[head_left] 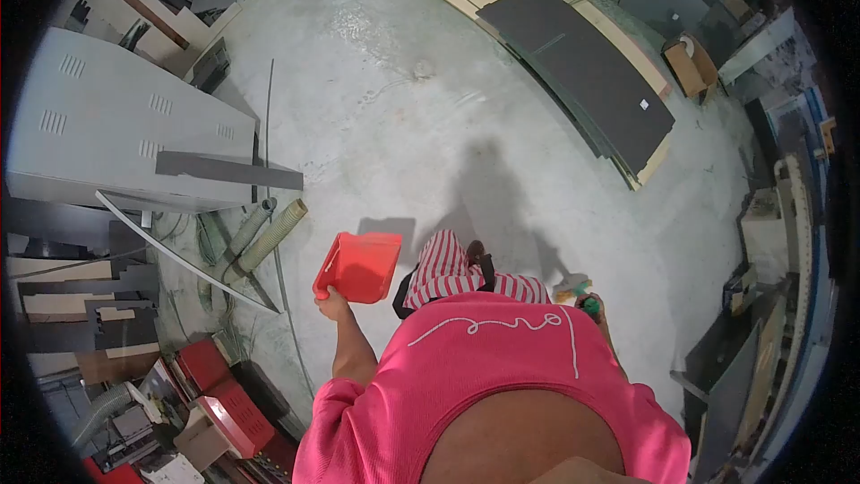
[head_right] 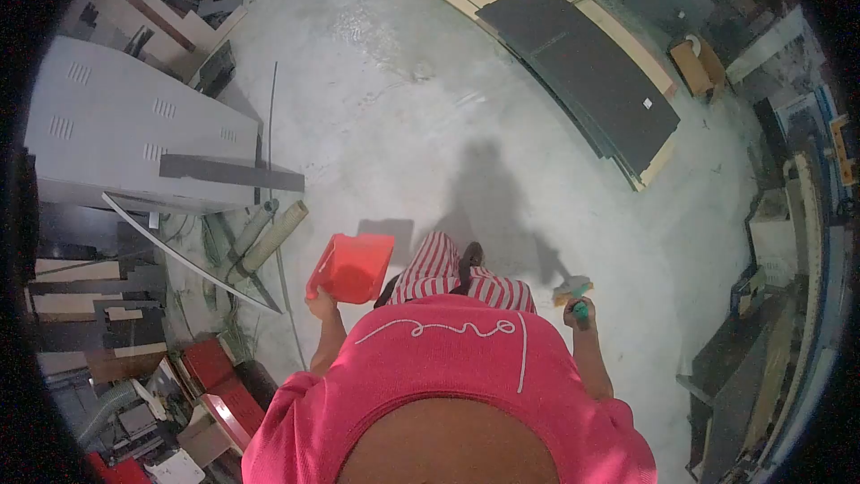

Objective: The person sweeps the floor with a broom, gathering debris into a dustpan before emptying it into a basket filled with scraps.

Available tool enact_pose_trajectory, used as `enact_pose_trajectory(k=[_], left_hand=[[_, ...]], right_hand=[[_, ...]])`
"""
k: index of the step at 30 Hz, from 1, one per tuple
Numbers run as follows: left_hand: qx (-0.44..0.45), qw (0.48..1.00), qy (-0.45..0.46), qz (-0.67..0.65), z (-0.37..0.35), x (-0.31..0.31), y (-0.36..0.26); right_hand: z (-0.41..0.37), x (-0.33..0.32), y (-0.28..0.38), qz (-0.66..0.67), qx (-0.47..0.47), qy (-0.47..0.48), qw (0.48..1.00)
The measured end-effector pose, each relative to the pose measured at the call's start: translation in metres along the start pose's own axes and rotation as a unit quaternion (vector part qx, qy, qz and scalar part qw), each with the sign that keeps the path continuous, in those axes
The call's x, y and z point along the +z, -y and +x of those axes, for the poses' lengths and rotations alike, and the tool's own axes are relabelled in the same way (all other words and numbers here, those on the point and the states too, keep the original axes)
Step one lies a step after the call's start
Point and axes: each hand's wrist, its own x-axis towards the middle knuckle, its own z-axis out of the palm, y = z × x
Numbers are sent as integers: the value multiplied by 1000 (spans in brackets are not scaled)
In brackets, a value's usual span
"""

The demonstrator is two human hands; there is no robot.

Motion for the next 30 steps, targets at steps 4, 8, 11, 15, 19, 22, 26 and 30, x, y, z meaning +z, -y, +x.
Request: enact_pose_trajectory(k=[4, 8, 11, 15, 19, 22, 26, 30], left_hand=[[-9, 1000, 6, -6, 7, 27, -29], [-11, 1000, 24, -13, 13, 46, -60], [-5, 999, 17, 31, 20, 65, -72], [-75, 997, 15, 23, 27, 91, -104], [-171, 983, 39, 60, 41, 106, -150], [-185, 981, 15, 64, 55, 113, -189], [-149, 989, -14, 16, 87, 132, -224], [-124, 990, -62, -37, 106, 139, -243]], right_hand=[[-4, 60, -8, 22, 65, -27, 997], [-3, 116, -24, 10, 96, -43, 994], [19, 139, -26, -27, 119, 15, 992], [51, 212, -27, -36, 145, 24, 989], [79, 307, -35, -40, 179, 7, 983], [103, 383, -54, -51, 224, -5, 973], [133, 465, -80, -56, 278, -21, 959], [153, 525, -103, -50, 324, -36, 944]])
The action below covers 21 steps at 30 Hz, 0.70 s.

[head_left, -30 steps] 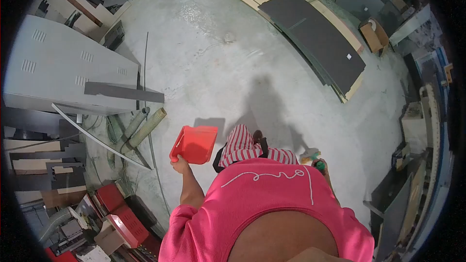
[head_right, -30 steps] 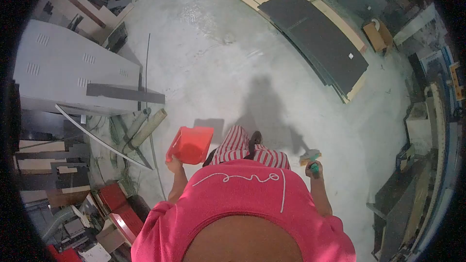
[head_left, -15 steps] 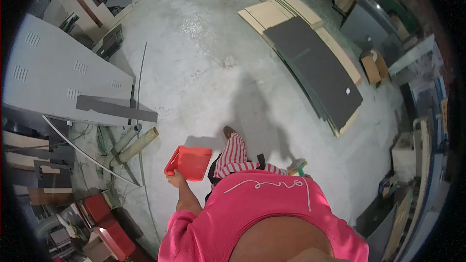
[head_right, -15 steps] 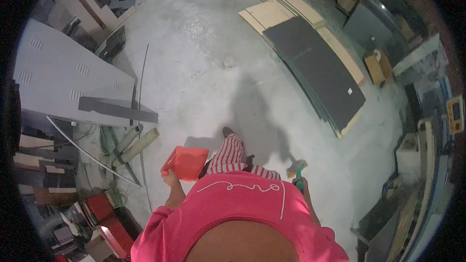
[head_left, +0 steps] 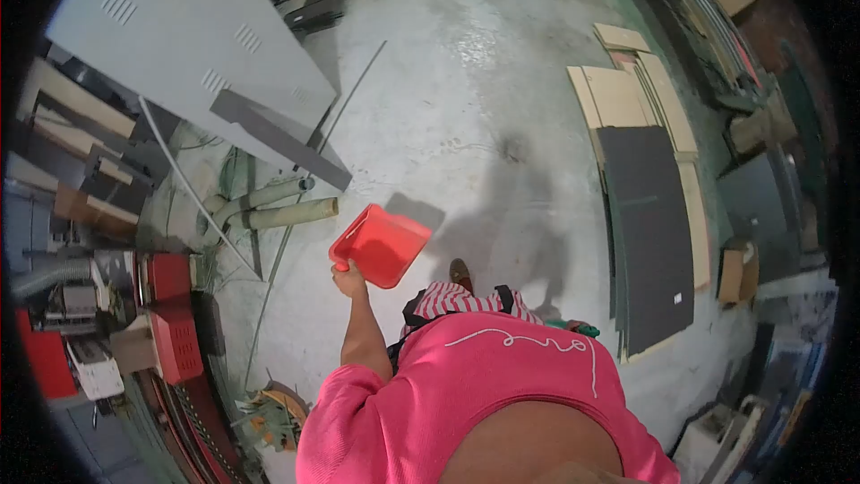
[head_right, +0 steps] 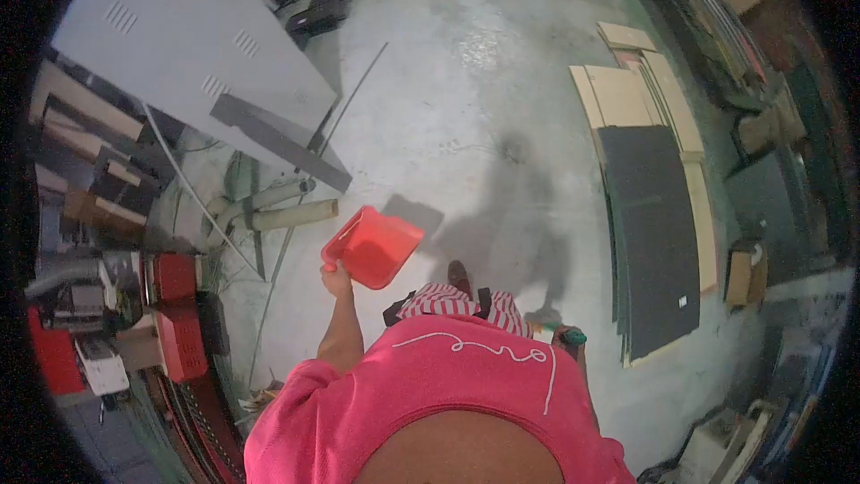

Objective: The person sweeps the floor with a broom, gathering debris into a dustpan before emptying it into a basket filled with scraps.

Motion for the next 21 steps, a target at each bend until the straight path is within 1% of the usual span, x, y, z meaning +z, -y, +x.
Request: enact_pose_trajectory(k=[2, 3, 4, 5, 7, 8, 9, 10, 11, 13, 14, 16, 17, 18, 19, 21], left_hand=[[9, 999, -28, -32, -5, -11, -11], [4, 999, -39, -32, -7, -15, -6], [-19, 997, -50, -61, -7, -17, 1], [-42, 993, -62, -92, -9, -18, 8], [-72, 988, -90, -104, -21, -26, 30], [-100, 984, -115, -87, -32, -32, 39], [-129, 979, -140, -70, -43, -42, 49], [-131, 975, -164, -69, -54, -46, 69], [-143, 972, -176, -66, -66, -53, 81], [-245, 951, -188, -12, -102, -71, 112], [-269, 942, -202, -6, -124, -81, 129], [-331, 911, -245, 7, -161, -95, 154], [-353, 898, -262, 7, -181, -106, 157], [-388, 881, -269, 5, -203, -119, 156], [-420, 865, -275, 2, -221, -129, 156], [-448, 845, -293, 1, -256, -140, 164]], right_hand=[[13, 25, -2, 15, 30, -7, 999], [19, 36, -1, 17, 43, -8, 999], [27, 47, 0, 6, 45, -12, 999], [40, 56, 3, -27, 26, 8, 999], [35, 100, -23, -99, 19, -38, 994], [43, 111, -18, -109, 27, -43, 993], [53, 121, -11, -149, 54, -31, 987], [61, 130, -10, -189, 81, -20, 978], [64, 141, -13, -200, 92, -28, 975], [66, 162, -19, -296, 86, -17, 951], [67, 169, -21, -344, 84, -17, 935], [71, 179, -21, -395, 105, -27, 912], [76, 185, -21, -428, 111, -22, 897], [88, 189, -15, -440, 165, -18, 882], [91, 193, -18, -455, 182, -26, 871], [95, 201, -17, -474, 171, -65, 862]])
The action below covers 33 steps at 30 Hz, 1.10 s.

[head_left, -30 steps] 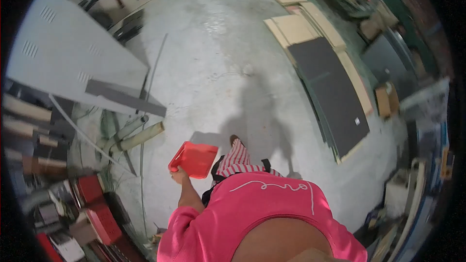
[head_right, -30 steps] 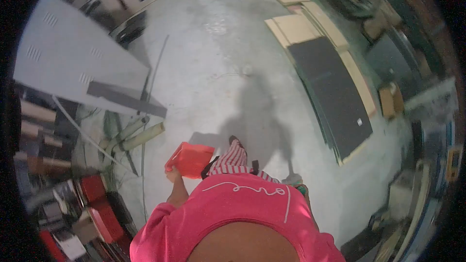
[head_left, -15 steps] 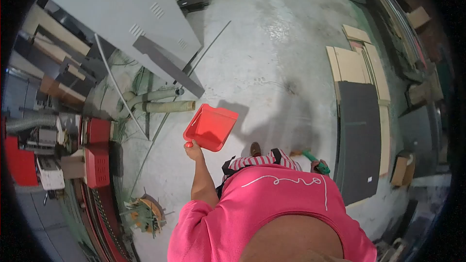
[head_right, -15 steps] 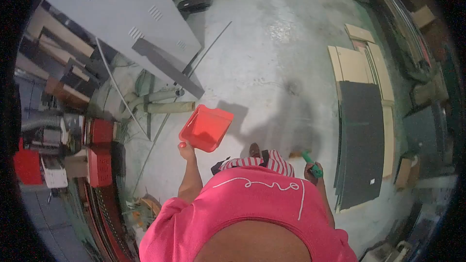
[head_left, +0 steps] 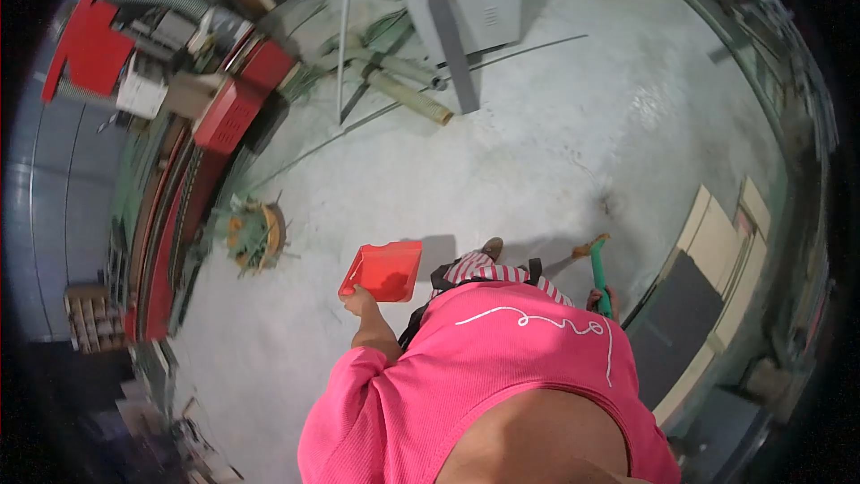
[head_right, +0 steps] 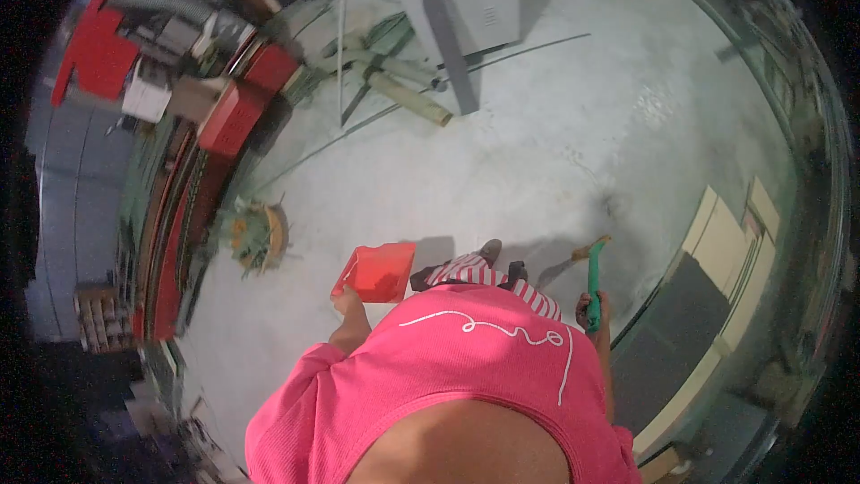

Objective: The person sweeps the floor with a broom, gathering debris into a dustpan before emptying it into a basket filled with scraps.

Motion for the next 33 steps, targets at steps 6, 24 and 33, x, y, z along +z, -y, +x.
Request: enact_pose_trajectory(k=[6, 24, 33], left_hand=[[-129, 988, -72, -56, -14, -28, 91], [-372, 861, -194, -288, 55, -51, 232], [-452, 836, -277, -142, 139, -72, 246]], right_hand=[[14, 11, 15, -98, 77, -95, 988], [143, 145, -121, -422, 188, -9, 887], [287, 229, -345, -525, 309, -45, 792]])
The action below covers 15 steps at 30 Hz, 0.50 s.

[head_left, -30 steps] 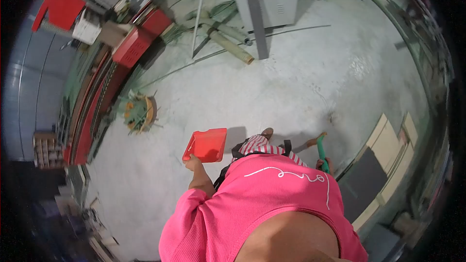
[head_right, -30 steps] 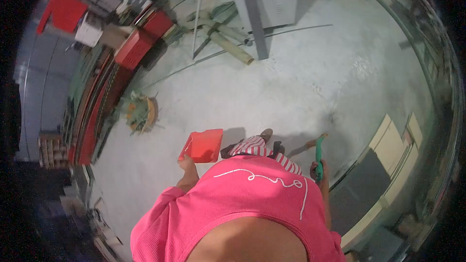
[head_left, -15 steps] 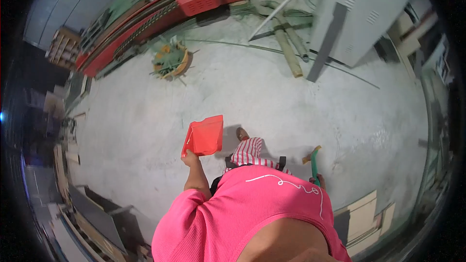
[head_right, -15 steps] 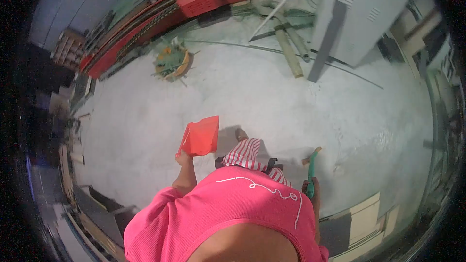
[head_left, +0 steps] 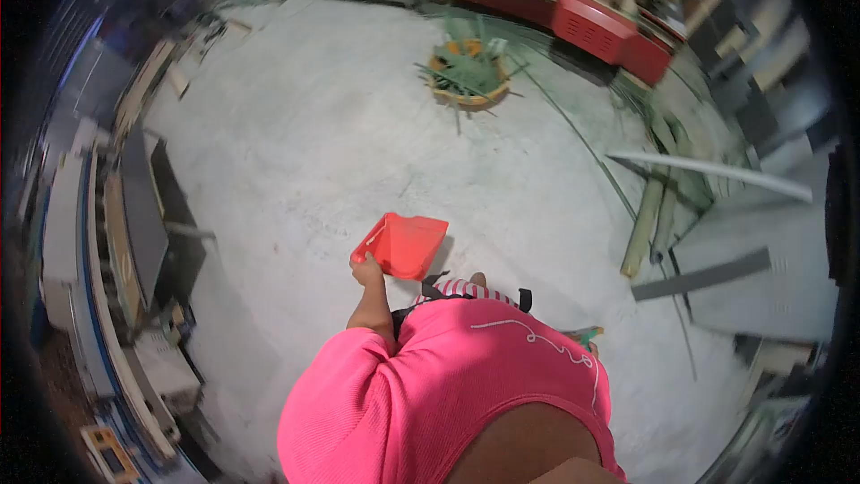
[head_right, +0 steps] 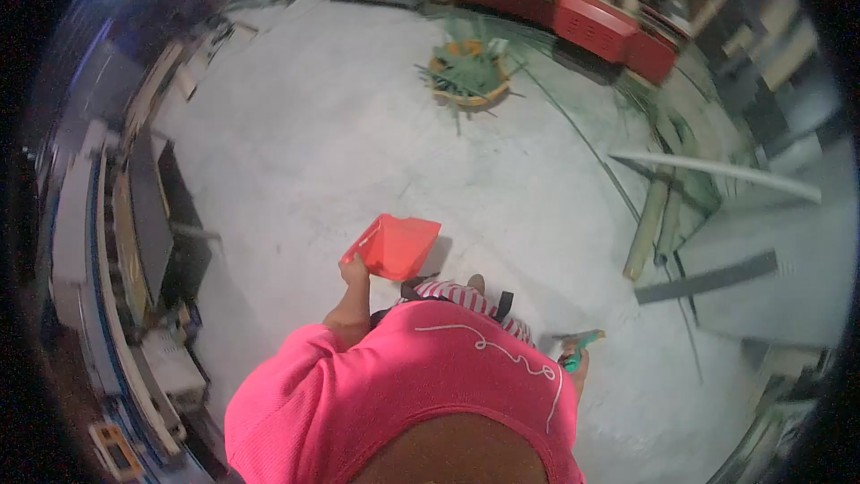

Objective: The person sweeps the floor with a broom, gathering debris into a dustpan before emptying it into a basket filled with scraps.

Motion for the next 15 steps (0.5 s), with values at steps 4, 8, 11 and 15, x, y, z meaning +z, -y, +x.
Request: enact_pose_trajectory(k=[4, 8, 11, 15], left_hand=[[-48, 998, -38, -25, 38, -6, -47], [-104, 990, -84, -38, 67, -5, -53], [-155, 981, -116, -27, 71, -2, -54], [-231, 958, -168, 20, 69, -21, -30]], right_hand=[[70, 105, 20, -80, 68, -6, 995], [147, 217, 25, -194, 137, -13, 971], [211, 294, 21, -268, 191, -18, 944], [273, 378, -5, -349, 249, -22, 903]])
